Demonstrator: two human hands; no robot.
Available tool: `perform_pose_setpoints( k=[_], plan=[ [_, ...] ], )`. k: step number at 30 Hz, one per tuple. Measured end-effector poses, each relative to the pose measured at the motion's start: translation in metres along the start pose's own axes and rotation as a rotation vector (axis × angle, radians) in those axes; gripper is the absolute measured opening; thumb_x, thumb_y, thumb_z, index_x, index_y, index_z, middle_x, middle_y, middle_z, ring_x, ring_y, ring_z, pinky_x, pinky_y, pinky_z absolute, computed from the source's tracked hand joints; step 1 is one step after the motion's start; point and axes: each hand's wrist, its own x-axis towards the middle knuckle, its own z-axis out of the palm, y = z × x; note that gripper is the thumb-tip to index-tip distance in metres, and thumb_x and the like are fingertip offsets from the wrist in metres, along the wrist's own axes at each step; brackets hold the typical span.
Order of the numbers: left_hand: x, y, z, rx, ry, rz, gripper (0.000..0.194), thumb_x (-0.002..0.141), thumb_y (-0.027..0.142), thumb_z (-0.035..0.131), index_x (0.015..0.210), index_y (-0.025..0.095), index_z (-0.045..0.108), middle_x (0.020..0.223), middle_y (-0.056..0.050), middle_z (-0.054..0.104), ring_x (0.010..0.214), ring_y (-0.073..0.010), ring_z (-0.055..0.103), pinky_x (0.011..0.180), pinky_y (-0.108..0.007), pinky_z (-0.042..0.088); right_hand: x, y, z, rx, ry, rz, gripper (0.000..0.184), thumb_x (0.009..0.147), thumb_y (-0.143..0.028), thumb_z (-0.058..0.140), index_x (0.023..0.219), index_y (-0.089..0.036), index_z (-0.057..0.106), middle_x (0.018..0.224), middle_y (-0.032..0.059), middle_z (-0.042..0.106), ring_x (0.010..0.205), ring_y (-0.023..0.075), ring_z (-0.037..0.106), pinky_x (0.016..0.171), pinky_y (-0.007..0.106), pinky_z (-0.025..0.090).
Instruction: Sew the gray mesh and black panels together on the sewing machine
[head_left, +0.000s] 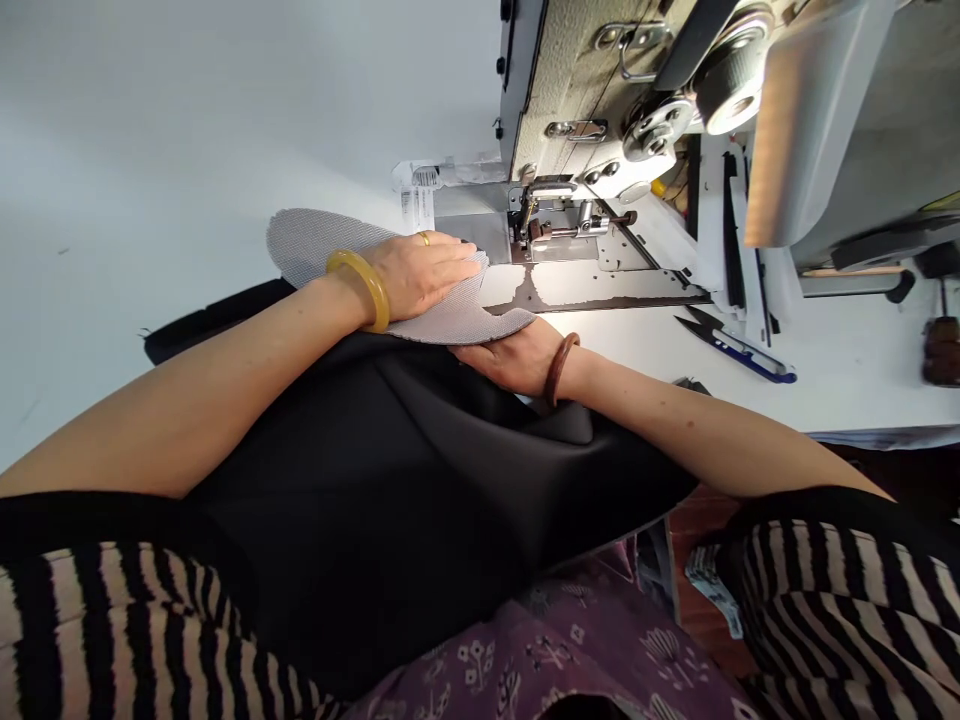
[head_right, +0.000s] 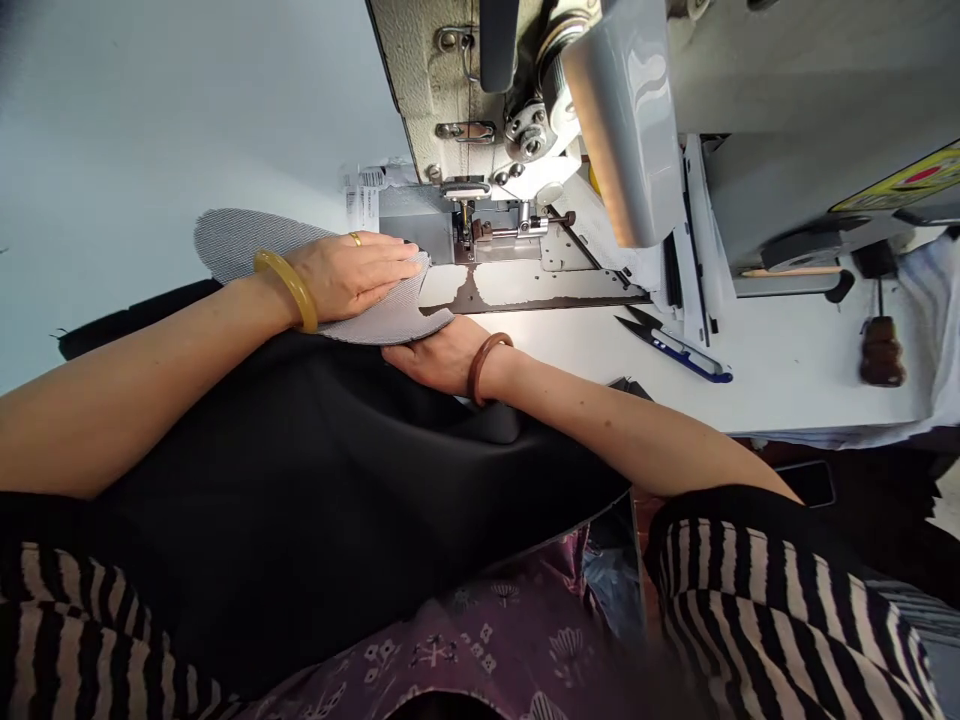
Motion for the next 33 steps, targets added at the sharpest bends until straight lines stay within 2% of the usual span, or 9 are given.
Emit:
perform_pose_setpoints(
  k=[4, 7, 11, 15, 20, 25, 29, 33],
  plan=[
    [0.007, 0.016, -0.002, 0.073, -0.071, -0.096, 0.049, 0.1, 0.023, 0.026, 0.138, 0.011, 0.054, 0.145, -0.011, 0.056, 0.136, -0.0246, 0.05, 0.117, -0.045, 0.041, -0.012, 0.01, -0.007, -0.196, 0.011, -0.156, 0.041, 0.103, -0.018, 0.029, 0.097, -0.014, 0.069, 0.086, 0.0081, 0.069, 0.08, 0.0182, 0.056, 0.072, 0.032, 0.038],
    [0.021, 0.033, -0.004, 0.131, -0.113, -0.198, 0.046, 0.1, 0.019, 0.028, 0.134, 0.007, 0.056, 0.144, -0.015, 0.055, 0.134, -0.0286, 0.051, 0.113, -0.045, 0.044, -0.029, 0.023, -0.017, -0.32, 0.014, -0.229, 0.042, 0.1, -0.013, 0.027, 0.098, -0.015, 0.069, 0.079, 0.0075, 0.067, 0.073, 0.0177, 0.053, 0.067, 0.032, 0.032],
    [0.045, 0.052, -0.008, 0.17, -0.153, -0.272, 0.039, 0.099, 0.014, 0.032, 0.124, 0.01, 0.062, 0.134, -0.012, 0.061, 0.128, -0.0272, 0.055, 0.109, -0.04, 0.047, -0.051, 0.034, -0.029, -0.387, 0.004, -0.195, 0.038, 0.097, -0.012, 0.032, 0.099, -0.016, 0.069, 0.073, 0.0055, 0.066, 0.067, 0.0169, 0.051, 0.061, 0.031, 0.027],
    [0.058, 0.059, -0.008, 0.173, -0.165, -0.305, 0.04, 0.097, 0.012, 0.035, 0.128, 0.011, 0.06, 0.133, -0.011, 0.061, 0.128, -0.0267, 0.055, 0.109, -0.04, 0.048, -0.061, 0.038, -0.035, -0.351, -0.034, -0.126, 0.035, 0.097, -0.013, 0.035, 0.101, -0.017, 0.069, 0.085, 0.0079, 0.071, 0.076, 0.0176, 0.054, 0.067, 0.031, 0.032],
    [0.06, 0.059, -0.007, 0.165, -0.148, -0.312, 0.045, 0.098, 0.013, 0.031, 0.134, 0.011, 0.058, 0.136, -0.012, 0.06, 0.127, -0.0263, 0.056, 0.11, -0.04, 0.047, -0.061, 0.039, -0.037, -0.308, -0.075, -0.086, 0.034, 0.095, -0.01, 0.035, 0.1, -0.016, 0.068, 0.09, 0.0089, 0.072, 0.077, 0.0176, 0.055, 0.069, 0.031, 0.033],
    [0.061, 0.057, -0.006, 0.14, -0.114, -0.304, 0.043, 0.096, 0.014, 0.038, 0.134, 0.01, 0.059, 0.135, -0.012, 0.062, 0.125, -0.0279, 0.057, 0.109, -0.041, 0.048, -0.059, 0.04, -0.038, -0.319, -0.121, -0.054, 0.035, 0.095, -0.009, 0.034, 0.104, -0.016, 0.068, 0.093, 0.009, 0.073, 0.079, 0.0187, 0.057, 0.067, 0.031, 0.032],
    [0.063, 0.061, -0.011, 0.135, -0.179, -0.357, 0.045, 0.097, 0.013, 0.037, 0.138, 0.012, 0.055, 0.14, -0.013, 0.057, 0.129, -0.0316, 0.054, 0.108, -0.044, 0.048, -0.058, 0.04, -0.039, -0.318, -0.138, -0.046, 0.036, 0.096, -0.01, 0.034, 0.107, -0.015, 0.067, 0.096, 0.0103, 0.073, 0.08, 0.0192, 0.058, 0.067, 0.031, 0.033],
    [0.064, 0.064, -0.015, 0.138, -0.22, -0.412, 0.042, 0.096, 0.013, 0.038, 0.133, 0.015, 0.059, 0.14, -0.014, 0.056, 0.12, -0.0317, 0.06, 0.099, -0.044, 0.053, -0.058, 0.041, -0.039, -0.295, -0.142, -0.029, 0.034, 0.095, -0.009, 0.036, 0.108, -0.014, 0.067, 0.1, 0.0113, 0.072, 0.083, 0.0191, 0.058, 0.069, 0.031, 0.034]
  ],
)
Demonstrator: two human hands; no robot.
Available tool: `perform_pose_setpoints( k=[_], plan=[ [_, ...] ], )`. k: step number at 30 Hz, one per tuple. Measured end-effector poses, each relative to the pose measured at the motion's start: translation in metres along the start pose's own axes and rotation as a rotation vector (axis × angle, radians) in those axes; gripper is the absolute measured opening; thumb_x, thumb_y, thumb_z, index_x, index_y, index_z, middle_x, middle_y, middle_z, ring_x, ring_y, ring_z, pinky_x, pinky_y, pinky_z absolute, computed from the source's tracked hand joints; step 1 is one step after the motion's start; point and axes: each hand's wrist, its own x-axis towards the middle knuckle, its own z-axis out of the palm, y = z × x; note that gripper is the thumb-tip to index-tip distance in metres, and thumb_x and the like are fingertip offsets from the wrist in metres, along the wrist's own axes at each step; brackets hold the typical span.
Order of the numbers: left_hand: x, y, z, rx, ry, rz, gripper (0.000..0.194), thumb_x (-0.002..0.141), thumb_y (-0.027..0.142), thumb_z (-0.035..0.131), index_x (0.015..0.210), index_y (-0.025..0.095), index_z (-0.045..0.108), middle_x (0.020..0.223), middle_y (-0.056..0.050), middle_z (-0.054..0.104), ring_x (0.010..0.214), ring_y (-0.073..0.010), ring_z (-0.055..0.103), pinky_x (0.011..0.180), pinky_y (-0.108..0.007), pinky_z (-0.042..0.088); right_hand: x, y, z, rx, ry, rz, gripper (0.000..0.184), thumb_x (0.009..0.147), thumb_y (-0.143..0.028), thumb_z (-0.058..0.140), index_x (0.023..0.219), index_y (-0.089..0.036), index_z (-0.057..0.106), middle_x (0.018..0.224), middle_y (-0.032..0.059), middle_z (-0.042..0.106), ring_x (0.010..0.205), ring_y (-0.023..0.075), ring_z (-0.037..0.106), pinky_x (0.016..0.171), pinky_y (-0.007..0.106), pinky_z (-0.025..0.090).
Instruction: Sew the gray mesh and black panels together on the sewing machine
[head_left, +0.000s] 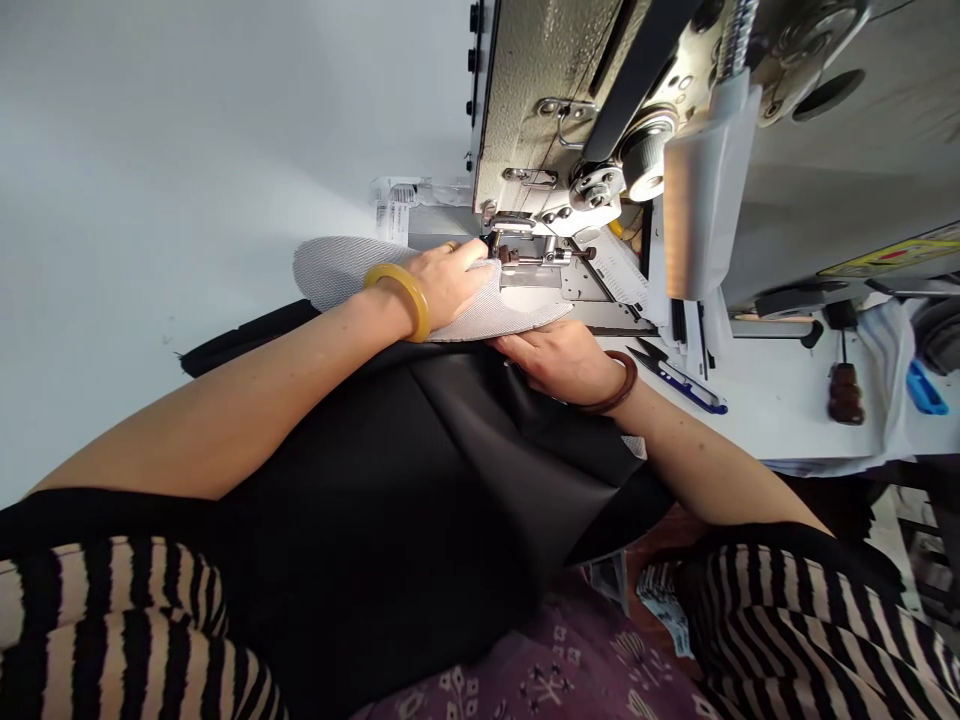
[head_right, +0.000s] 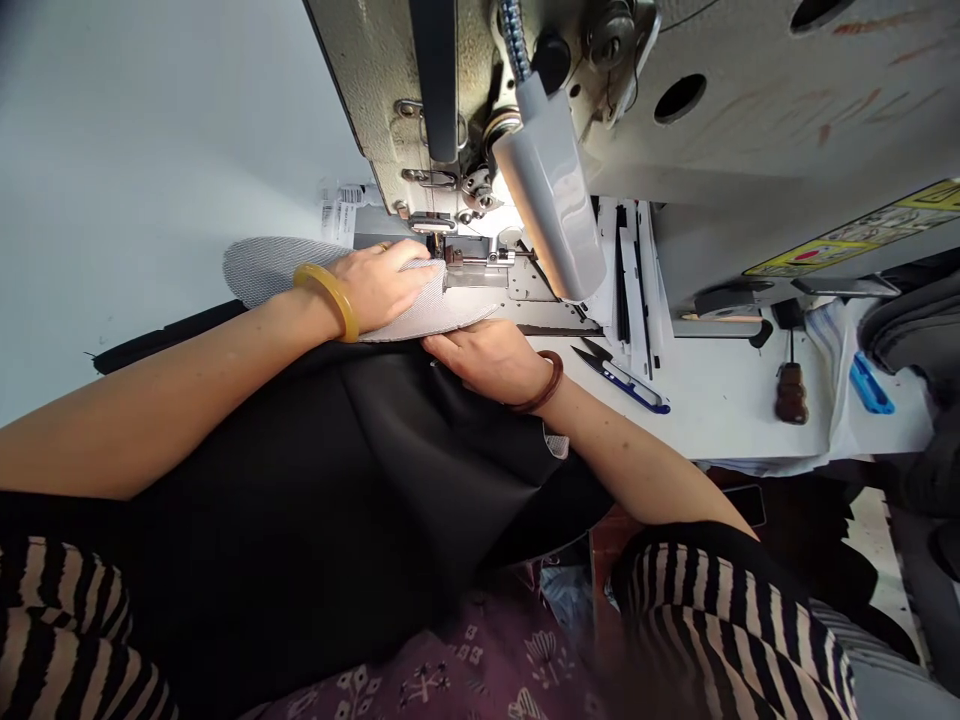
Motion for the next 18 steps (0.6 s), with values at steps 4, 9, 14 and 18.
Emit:
perform_pose_setpoints(
  k=[4, 9, 14, 18],
  plan=[
    [0.0014, -0.0036, 0.0023, -0.009, 0.013, 0.064, 0.04, 0.097, 0.013, 0.036, 0.128, 0.011, 0.061, 0.133, -0.014, 0.06, 0.125, -0.0311, 0.057, 0.106, -0.043, 0.048, 0.0004, -0.0009, 0.0014, -0.005, 0.024, -0.006, 0.035, 0.095, -0.01, 0.034, 0.107, -0.014, 0.067, 0.101, 0.0117, 0.072, 0.084, 0.0187, 0.057, 0.069, 0.03, 0.034],
    [0.0041, -0.0066, 0.0046, -0.025, 0.054, 0.069, 0.041, 0.094, 0.013, 0.039, 0.127, 0.015, 0.063, 0.133, -0.012, 0.062, 0.125, -0.0303, 0.058, 0.105, -0.044, 0.05, 0.0019, -0.0025, -0.0003, -0.006, 0.05, 0.006, 0.034, 0.096, -0.009, 0.033, 0.101, -0.014, 0.066, 0.087, 0.0093, 0.07, 0.078, 0.018, 0.056, 0.066, 0.03, 0.031],
    [0.0051, -0.0051, 0.0023, -0.02, 0.046, 0.062, 0.04, 0.094, 0.014, 0.04, 0.125, 0.015, 0.064, 0.132, -0.011, 0.063, 0.126, -0.0298, 0.058, 0.106, -0.044, 0.049, 0.0018, -0.0025, -0.0018, 0.013, 0.052, 0.005, 0.033, 0.096, -0.009, 0.034, 0.103, -0.014, 0.066, 0.088, 0.0096, 0.07, 0.077, 0.0179, 0.056, 0.065, 0.031, 0.031],
    [0.0031, -0.0045, 0.0023, -0.021, 0.045, 0.061, 0.04, 0.095, 0.014, 0.04, 0.126, 0.015, 0.064, 0.136, -0.011, 0.061, 0.127, -0.0306, 0.057, 0.108, -0.045, 0.049, 0.0015, -0.003, -0.0012, 0.052, 0.041, 0.031, 0.032, 0.094, -0.008, 0.037, 0.105, -0.015, 0.066, 0.094, 0.0102, 0.07, 0.081, 0.0179, 0.056, 0.068, 0.03, 0.032]
  ],
)
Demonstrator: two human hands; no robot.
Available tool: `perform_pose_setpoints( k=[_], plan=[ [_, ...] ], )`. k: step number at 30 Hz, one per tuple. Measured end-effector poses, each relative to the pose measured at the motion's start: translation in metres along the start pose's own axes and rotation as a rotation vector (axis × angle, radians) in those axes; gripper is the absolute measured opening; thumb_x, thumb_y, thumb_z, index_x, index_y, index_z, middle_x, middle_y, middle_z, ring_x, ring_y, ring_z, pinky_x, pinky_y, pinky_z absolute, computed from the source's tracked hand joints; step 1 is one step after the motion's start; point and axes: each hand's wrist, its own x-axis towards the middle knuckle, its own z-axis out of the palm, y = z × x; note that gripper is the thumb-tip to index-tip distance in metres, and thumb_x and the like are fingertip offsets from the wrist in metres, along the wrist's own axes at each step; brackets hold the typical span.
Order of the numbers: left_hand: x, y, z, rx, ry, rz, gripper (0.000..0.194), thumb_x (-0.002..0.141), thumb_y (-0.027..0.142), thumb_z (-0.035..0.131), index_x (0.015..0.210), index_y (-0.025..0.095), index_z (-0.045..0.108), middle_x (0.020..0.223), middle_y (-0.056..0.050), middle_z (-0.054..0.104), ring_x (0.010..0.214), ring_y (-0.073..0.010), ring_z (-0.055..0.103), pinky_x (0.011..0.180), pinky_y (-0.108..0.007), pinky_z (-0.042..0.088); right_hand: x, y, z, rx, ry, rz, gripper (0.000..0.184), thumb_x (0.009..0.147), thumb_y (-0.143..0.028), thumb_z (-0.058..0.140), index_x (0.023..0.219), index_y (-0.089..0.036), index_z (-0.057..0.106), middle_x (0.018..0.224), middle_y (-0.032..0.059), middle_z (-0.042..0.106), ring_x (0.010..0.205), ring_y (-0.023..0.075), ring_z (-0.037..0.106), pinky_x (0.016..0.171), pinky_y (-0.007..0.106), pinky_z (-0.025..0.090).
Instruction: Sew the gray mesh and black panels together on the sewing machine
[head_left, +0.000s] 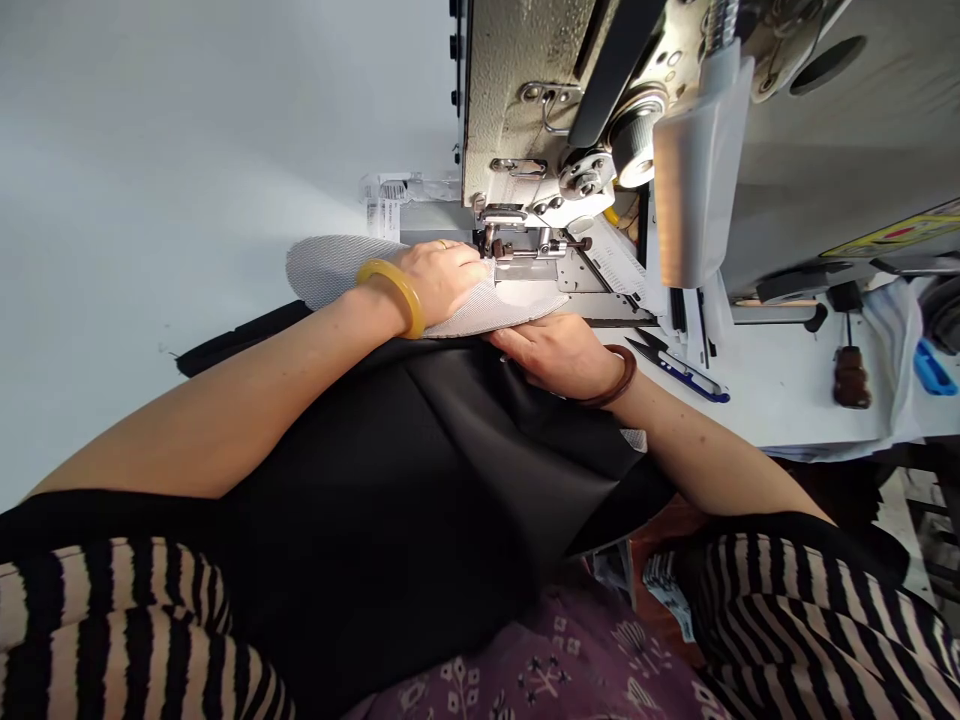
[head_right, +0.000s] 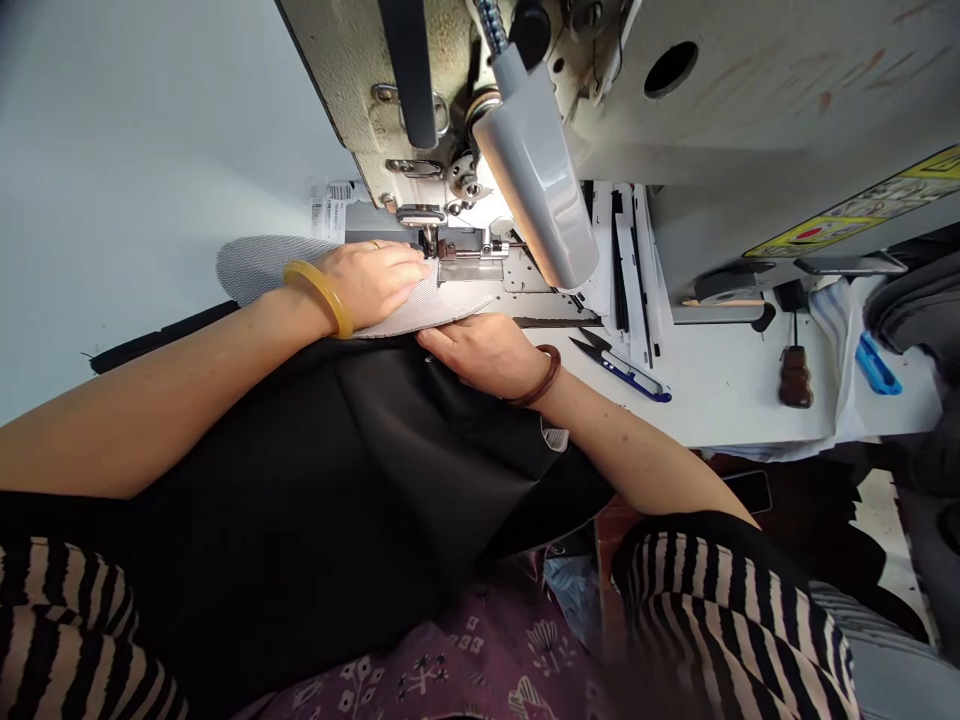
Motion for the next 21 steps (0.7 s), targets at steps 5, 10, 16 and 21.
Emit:
perform_pose_setpoints(
  k=[5, 10, 16, 21],
  plan=[
    [0.001, -0.002, 0.004, -0.023, 0.027, -0.017, 0.04, 0.093, 0.014, 0.04, 0.124, 0.017, 0.065, 0.133, -0.011, 0.062, 0.123, -0.0317, 0.06, 0.103, -0.047, 0.052, 0.002, 0.0, -0.004, -0.019, -0.005, -0.005, 0.033, 0.096, -0.008, 0.035, 0.106, -0.014, 0.066, 0.091, 0.0094, 0.07, 0.08, 0.0179, 0.056, 0.066, 0.03, 0.029],
    [0.005, -0.006, 0.004, 0.019, 0.056, -0.023, 0.036, 0.094, 0.017, 0.04, 0.117, 0.016, 0.068, 0.129, -0.011, 0.064, 0.113, -0.0297, 0.064, 0.098, -0.046, 0.053, 0.005, 0.003, -0.009, -0.04, -0.039, 0.026, 0.033, 0.096, -0.01, 0.034, 0.106, -0.013, 0.066, 0.088, 0.0098, 0.068, 0.076, 0.0184, 0.054, 0.063, 0.032, 0.026],
    [-0.013, -0.005, -0.021, -0.03, 0.025, 0.198, 0.028, 0.081, 0.039, 0.058, 0.096, 0.018, 0.068, 0.109, -0.008, 0.067, 0.106, -0.0296, 0.063, 0.095, -0.044, 0.053, 0.007, -0.001, -0.012, -0.076, -0.111, -0.016, 0.034, 0.1, -0.01, 0.032, 0.107, -0.013, 0.065, 0.094, 0.0107, 0.07, 0.083, 0.0189, 0.056, 0.067, 0.031, 0.029],
    [-0.033, 0.015, -0.021, -0.058, -0.014, 0.118, 0.037, 0.079, 0.038, 0.056, 0.108, 0.015, 0.066, 0.119, -0.012, 0.066, 0.112, -0.0351, 0.062, 0.096, -0.047, 0.054, 0.009, -0.005, -0.015, -0.096, -0.18, -0.021, 0.035, 0.099, -0.011, 0.033, 0.116, -0.011, 0.064, 0.112, 0.0115, 0.07, 0.101, 0.0226, 0.06, 0.07, 0.033, 0.038]
  ],
)
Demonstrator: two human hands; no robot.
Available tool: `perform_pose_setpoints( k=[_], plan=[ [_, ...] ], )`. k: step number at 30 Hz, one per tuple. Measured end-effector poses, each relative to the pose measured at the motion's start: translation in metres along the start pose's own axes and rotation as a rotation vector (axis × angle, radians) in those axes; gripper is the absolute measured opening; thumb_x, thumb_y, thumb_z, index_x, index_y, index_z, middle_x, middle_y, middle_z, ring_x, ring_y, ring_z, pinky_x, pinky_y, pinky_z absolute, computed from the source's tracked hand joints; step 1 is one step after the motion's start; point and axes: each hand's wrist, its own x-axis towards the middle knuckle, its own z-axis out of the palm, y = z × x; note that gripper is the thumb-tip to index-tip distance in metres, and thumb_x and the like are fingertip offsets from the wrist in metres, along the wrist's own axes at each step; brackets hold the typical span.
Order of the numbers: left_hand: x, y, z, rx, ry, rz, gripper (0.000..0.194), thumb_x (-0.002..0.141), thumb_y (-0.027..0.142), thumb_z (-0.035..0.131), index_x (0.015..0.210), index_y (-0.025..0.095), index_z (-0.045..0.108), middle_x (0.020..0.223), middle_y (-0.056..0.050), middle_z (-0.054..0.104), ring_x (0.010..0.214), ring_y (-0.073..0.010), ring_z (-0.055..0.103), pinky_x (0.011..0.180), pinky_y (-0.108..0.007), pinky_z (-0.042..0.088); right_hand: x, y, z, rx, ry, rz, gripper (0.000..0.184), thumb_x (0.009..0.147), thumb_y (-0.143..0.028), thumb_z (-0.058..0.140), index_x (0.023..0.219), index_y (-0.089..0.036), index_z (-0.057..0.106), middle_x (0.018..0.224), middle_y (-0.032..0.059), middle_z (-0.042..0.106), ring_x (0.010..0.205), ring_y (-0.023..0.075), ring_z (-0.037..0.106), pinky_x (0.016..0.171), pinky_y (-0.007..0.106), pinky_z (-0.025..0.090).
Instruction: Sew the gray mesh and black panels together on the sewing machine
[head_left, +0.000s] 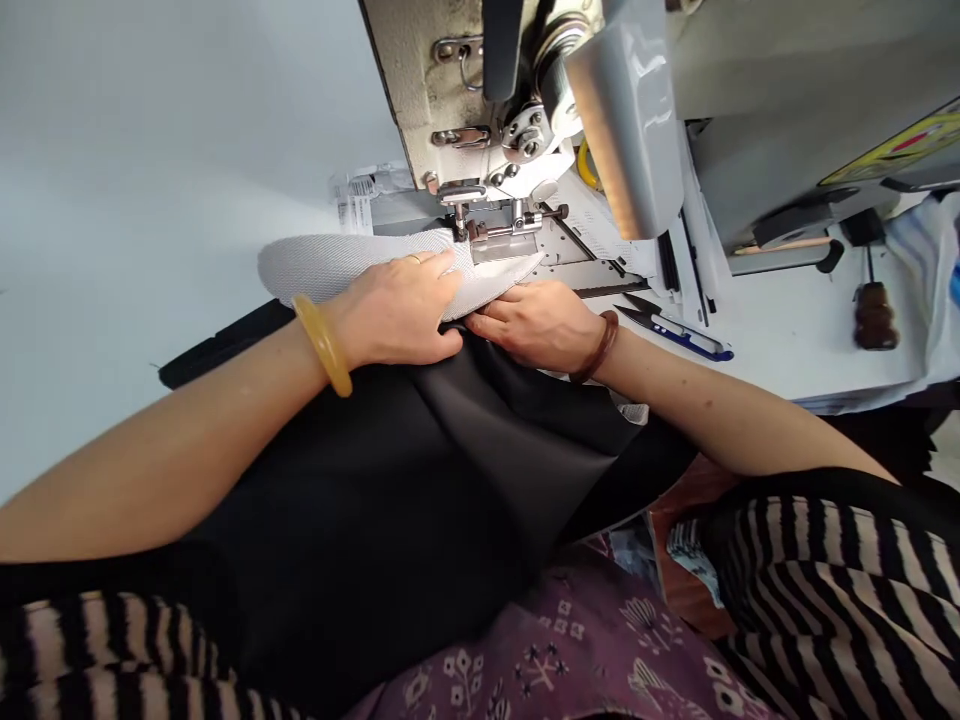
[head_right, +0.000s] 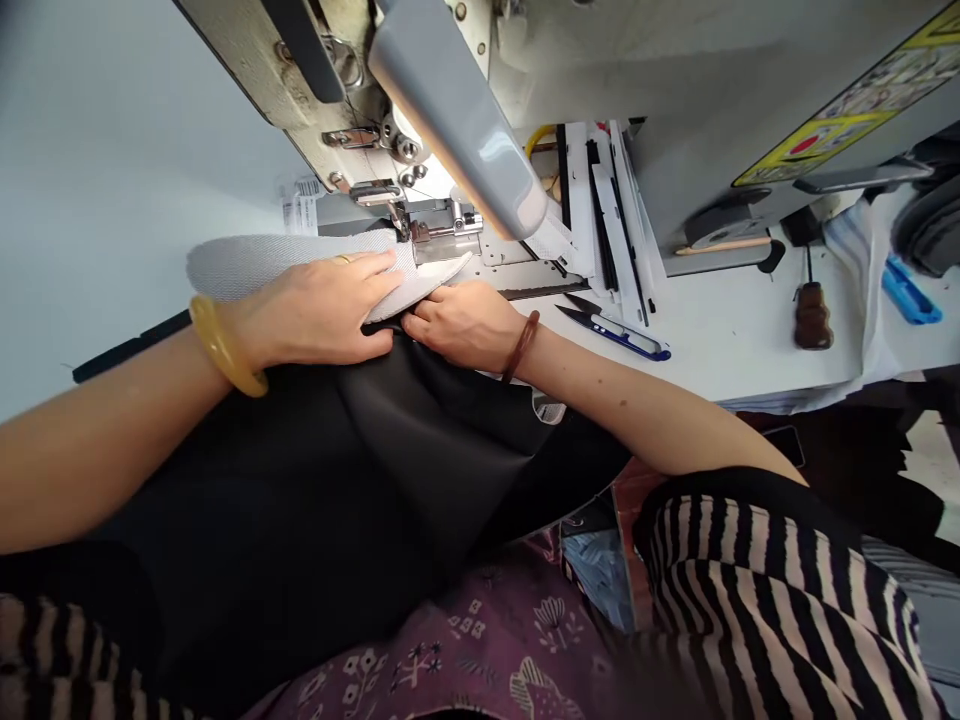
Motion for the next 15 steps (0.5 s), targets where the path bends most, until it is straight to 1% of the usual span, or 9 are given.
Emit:
perform_pose_setpoints(
  k=[3, 4, 6, 9, 12, 15],
  plan=[
    [-0.004, 0.01, 0.012, 0.022, 0.071, -0.06, 0.041, 0.089, 0.028, 0.043, 0.121, 0.014, 0.065, 0.13, -0.014, 0.064, 0.124, -0.0368, 0.056, 0.102, -0.053, 0.05, 0.001, 0.0, 0.004, -0.022, -0.002, 0.021, 0.042, 0.099, -0.008, 0.027, 0.122, -0.012, 0.063, 0.117, 0.0102, 0.07, 0.106, 0.0234, 0.06, 0.071, 0.034, 0.041],
    [-0.005, 0.01, 0.015, 0.034, 0.103, -0.07, 0.042, 0.091, 0.026, 0.04, 0.125, 0.014, 0.064, 0.132, -0.014, 0.063, 0.125, -0.0371, 0.056, 0.101, -0.054, 0.051, 0.001, 0.001, 0.007, -0.021, 0.01, 0.021, 0.043, 0.099, -0.008, 0.028, 0.123, -0.012, 0.063, 0.118, 0.0097, 0.07, 0.108, 0.0231, 0.06, 0.072, 0.034, 0.041],
    [-0.005, 0.008, 0.022, 0.043, 0.176, -0.051, 0.043, 0.093, 0.024, 0.039, 0.128, 0.015, 0.064, 0.131, -0.013, 0.064, 0.122, -0.0355, 0.058, 0.099, -0.052, 0.053, 0.001, 0.001, 0.011, 0.001, 0.04, 0.014, 0.042, 0.1, -0.009, 0.029, 0.124, -0.013, 0.063, 0.122, 0.0094, 0.069, 0.112, 0.022, 0.059, 0.073, 0.033, 0.042],
    [-0.006, -0.003, 0.028, 0.008, 0.249, 0.03, 0.042, 0.089, 0.017, 0.042, 0.122, 0.017, 0.068, 0.127, -0.009, 0.068, 0.116, -0.0301, 0.063, 0.1, -0.046, 0.055, 0.0, 0.002, 0.014, 0.056, 0.068, 0.027, 0.04, 0.101, -0.011, 0.031, 0.124, -0.013, 0.064, 0.124, 0.01, 0.068, 0.112, 0.0209, 0.06, 0.07, 0.031, 0.038],
    [-0.007, -0.011, 0.03, -0.04, 0.283, 0.081, 0.042, 0.083, 0.013, 0.042, 0.112, 0.018, 0.072, 0.125, -0.007, 0.07, 0.118, -0.0268, 0.065, 0.102, -0.042, 0.056, 0.001, 0.001, 0.011, 0.086, 0.036, 0.089, 0.04, 0.102, -0.014, 0.03, 0.12, -0.014, 0.066, 0.114, 0.0104, 0.071, 0.099, 0.0202, 0.062, 0.062, 0.031, 0.03],
    [-0.008, -0.014, 0.031, -0.078, 0.288, 0.088, 0.043, 0.083, 0.012, 0.04, 0.107, 0.018, 0.074, 0.123, -0.006, 0.071, 0.118, -0.0255, 0.066, 0.101, -0.04, 0.057, 0.002, 0.0, 0.009, 0.106, 0.0, 0.12, 0.039, 0.101, -0.016, 0.031, 0.117, -0.015, 0.066, 0.105, 0.0098, 0.072, 0.086, 0.0188, 0.061, 0.059, 0.031, 0.022]
  ],
)
